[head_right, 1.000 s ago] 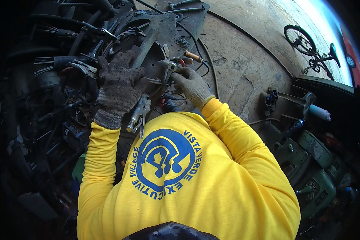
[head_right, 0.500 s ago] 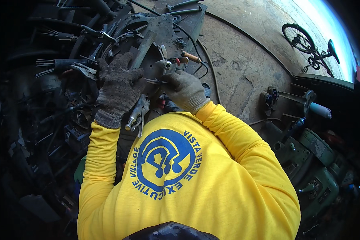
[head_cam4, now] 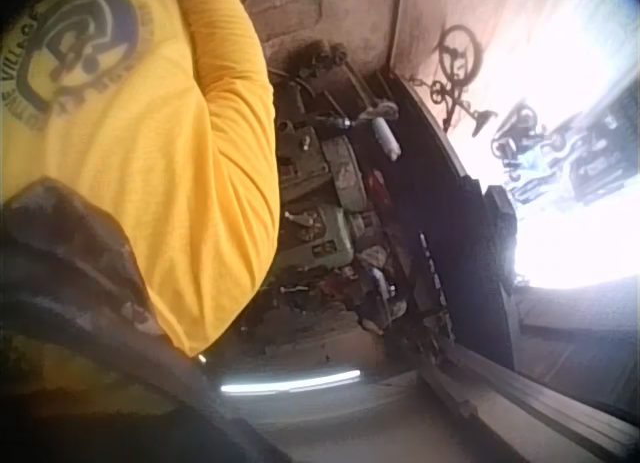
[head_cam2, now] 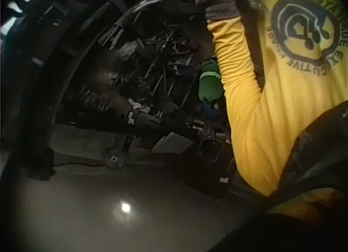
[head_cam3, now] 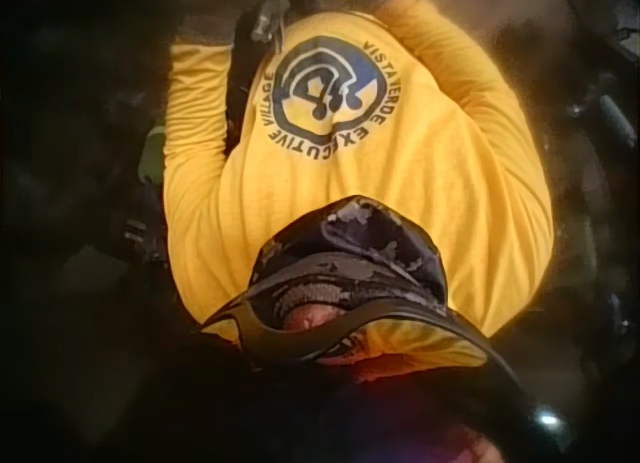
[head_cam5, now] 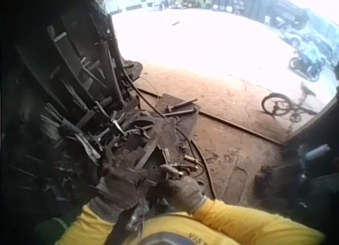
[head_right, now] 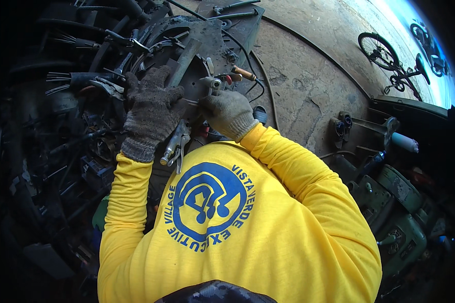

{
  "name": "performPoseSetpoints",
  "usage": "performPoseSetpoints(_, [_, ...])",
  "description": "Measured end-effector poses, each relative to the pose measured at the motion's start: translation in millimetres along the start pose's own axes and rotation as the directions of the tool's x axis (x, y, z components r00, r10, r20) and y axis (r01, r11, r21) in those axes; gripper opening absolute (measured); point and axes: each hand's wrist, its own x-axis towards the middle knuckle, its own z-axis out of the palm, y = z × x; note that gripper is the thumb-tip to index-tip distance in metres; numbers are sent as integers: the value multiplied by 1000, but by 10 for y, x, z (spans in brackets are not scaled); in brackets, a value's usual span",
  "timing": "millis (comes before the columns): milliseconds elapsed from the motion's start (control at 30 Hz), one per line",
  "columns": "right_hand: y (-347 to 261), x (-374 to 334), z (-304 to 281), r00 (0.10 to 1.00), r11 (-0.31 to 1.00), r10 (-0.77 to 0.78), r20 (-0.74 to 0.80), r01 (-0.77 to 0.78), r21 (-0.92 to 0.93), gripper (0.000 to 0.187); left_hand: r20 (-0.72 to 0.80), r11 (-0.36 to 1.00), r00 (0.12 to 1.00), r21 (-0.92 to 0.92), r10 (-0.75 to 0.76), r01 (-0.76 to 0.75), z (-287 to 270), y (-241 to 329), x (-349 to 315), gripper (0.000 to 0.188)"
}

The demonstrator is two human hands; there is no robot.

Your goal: The person picks up a welding rod and uses a torch to weld a circular metal plate onto a larger frame while using vice grips as a clamp. They hold the rod in one hand and the torch in the other while applying heat to the join.

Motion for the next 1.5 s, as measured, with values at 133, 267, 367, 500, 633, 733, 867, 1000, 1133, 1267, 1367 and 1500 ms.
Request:
performPoseSetpoints(133, [8, 9, -14, 1000, 1000, 14, 22, -14, 19, 17, -15, 1000, 1000, -23, 5, -6, 44, -30, -7, 27])
performPoseSetpoints(267, [24, 13, 8, 998, 999, 41, 48, -43, 29, 18, -23, 1000, 1000, -14, 3, -3, 30, -24, -4, 24])
performPoseSetpoints(367, [8, 19, -25, 992, 992, 95, 88, -101, 69, 19, -8, 1000, 1000, -16, 0, 0, 38, -31, 4, 22])
performPoseSetpoints(500, [8, -35, -134, 965, 901, 246, 94, -263, 345, 23, -16, 1000, 1000, -17, -4, 4, 48, -30, -1, 23])
performPoseSetpoints(633, [245, -196, -141, 917, 809, 399, 7, -356, 467, 29, -3, 999, 1000, -46, -15, 15, 77, -45, -20, 26])
performPoseSetpoints(733, [432, -397, -223, 850, 753, 524, 46, -488, 442, 30, -8, 999, 1000, -47, -11, 11, 62, -32, -15, 27])
performPoseSetpoints(867, [624, -581, -188, 802, 695, 595, 40, -539, 475, 30, -2, 999, 1000, -51, -12, 12, 57, -36, -5, 27])
performPoseSetpoints(1000, [620, -597, -141, 795, 698, 603, 64, -565, 440, 30, 20, 1000, 1000, -23, -2, 2, 26, -39, 4, 26])
performPoseSetpoints(1133, [447, -504, -129, 851, 764, 523, 55, -496, 413, 30, 18, 1000, 1000, -13, 5, -5, 55, -62, -4, 26])
performPoseSetpoints(1267, [299, -388, -112, 889, 781, 451, 72, -433, 451, 30, 19, 1000, 1000, -11, 11, -10, 54, -64, -1, 26])
performPoseSetpoints(1367, [302, -298, -50, 961, 908, 277, -9, -259, 329, 26, 22, 1000, 1000, -6, 13, -13, 32, -48, 9, 27])
performPoseSetpoints(1500, [163, -100, -79, 998, 979, 56, -24, -50, 199, 20, 31, 1000, 999, -13, 12, -12, 20, -48, 12, 28])
